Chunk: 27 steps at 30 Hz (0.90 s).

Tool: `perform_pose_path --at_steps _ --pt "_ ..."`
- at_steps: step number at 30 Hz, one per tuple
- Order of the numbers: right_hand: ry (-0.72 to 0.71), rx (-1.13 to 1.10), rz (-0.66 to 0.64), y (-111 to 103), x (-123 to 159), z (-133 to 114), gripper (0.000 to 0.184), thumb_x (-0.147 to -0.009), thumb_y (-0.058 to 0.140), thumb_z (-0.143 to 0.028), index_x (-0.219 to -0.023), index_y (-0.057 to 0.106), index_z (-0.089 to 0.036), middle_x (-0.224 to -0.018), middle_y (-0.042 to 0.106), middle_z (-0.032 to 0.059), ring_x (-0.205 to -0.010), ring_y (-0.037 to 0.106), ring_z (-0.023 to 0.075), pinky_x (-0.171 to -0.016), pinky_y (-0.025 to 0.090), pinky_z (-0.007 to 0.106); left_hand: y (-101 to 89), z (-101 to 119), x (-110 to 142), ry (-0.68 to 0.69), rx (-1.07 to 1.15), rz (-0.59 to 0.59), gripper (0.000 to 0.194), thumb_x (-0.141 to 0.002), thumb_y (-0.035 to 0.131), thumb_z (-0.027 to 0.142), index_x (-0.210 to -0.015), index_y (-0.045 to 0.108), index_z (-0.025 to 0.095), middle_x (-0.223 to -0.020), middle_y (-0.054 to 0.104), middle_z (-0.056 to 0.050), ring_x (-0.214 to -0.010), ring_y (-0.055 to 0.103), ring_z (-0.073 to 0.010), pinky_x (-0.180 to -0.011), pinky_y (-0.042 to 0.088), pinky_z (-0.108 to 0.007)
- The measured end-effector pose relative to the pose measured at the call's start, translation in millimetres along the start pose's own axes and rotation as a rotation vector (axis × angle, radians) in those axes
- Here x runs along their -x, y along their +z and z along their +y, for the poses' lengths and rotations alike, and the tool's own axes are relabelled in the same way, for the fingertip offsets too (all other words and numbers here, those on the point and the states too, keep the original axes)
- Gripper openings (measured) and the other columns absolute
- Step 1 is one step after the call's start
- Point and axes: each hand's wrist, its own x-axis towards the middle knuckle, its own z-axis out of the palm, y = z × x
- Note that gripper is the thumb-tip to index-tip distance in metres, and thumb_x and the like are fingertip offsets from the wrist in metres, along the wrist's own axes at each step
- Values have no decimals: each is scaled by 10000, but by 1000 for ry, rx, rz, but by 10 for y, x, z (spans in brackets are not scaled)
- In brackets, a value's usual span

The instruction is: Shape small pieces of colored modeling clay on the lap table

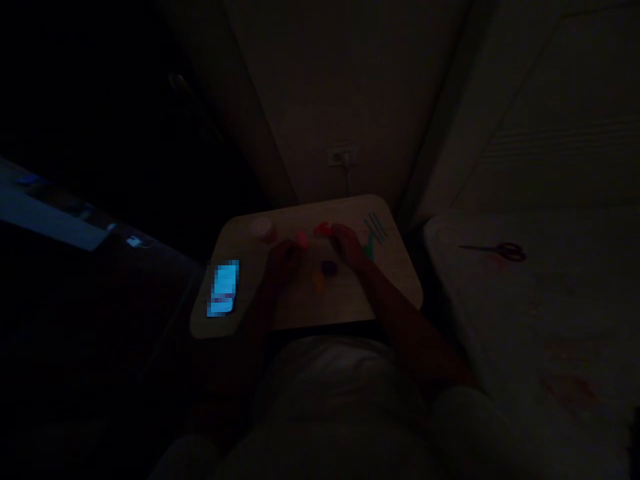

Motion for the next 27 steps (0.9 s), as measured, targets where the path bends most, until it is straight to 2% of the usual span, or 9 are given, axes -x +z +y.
perform_pose_path --at_steps 3,6,10,15,19,23,25,27 --pt "56 -171 57 21 20 -85 552 -878 461 -773 -766 561 -241 -642 567 16 -560 534 166 -550 485 316 4 -11 -4 -11 0 5 157 -928 572 290 -916 693 192 -907 700 -37 -813 612 -175 -775 462 -296" --pt "49 -317 86 15 26 -166 492 -791 637 -698 -692 482 -243 -724 636 41 -694 617 189 -674 546 338 5 -17 -8 -9 5 7 169 -929 571 299 -905 695 187 -904 701 -39 -816 615 -176 -773 463 -296" --pt "86 -502 101 -35 22 -218 409 -783 676 -577 -742 436 -248 -837 692 49 -822 679 215 -771 588 390 2 -4 -9 -46 -5 -5 193 -934 569 331 -903 694 187 -916 708 -43 -827 616 -180 -771 469 -294" --pt "201 -692 142 -121 15 -230 316 -724 737 -395 -873 496 -256 -827 716 18 -747 684 207 -707 603 375 4 0 -6 -56 -2 -14 194 -932 571 333 -898 690 183 -890 702 -34 -789 603 -172 -747 460 -287" --pt "215 -847 44 -176 21 -264 313 -739 739 -313 -1010 594 -250 -946 766 40 -866 722 226 -764 613 381 5 -19 -2 -19 16 -15 180 -934 571 314 -905 691 183 -864 695 -17 -767 602 -161 -725 442 -280" --pt "243 -1013 -53 -197 20 -312 334 -798 747 -373 -1087 650 -236 -1102 768 73 -1051 717 258 -882 607 420 7 -33 -1 -30 9 -20 183 -932 575 317 -908 695 180 -853 697 -17 -761 601 -163 -718 442 -280" --pt "269 -1047 -42 -185 11 -317 328 -818 748 -449 -1047 674 -226 -1069 771 74 -1048 714 246 -918 601 413 11 -33 0 -31 9 -12 185 -931 576 318 -912 698 180 -865 702 -20 -767 603 -166 -730 448 -283" --pt "277 -1038 -2 -163 5 -306 320 -806 775 -470 -996 688 -228 -994 770 50 -969 716 208 -888 608 368 14 -29 1 -28 10 -10 193 -936 566 319 -922 701 182 -874 705 -21 -771 606 -167 -735 450 -284"
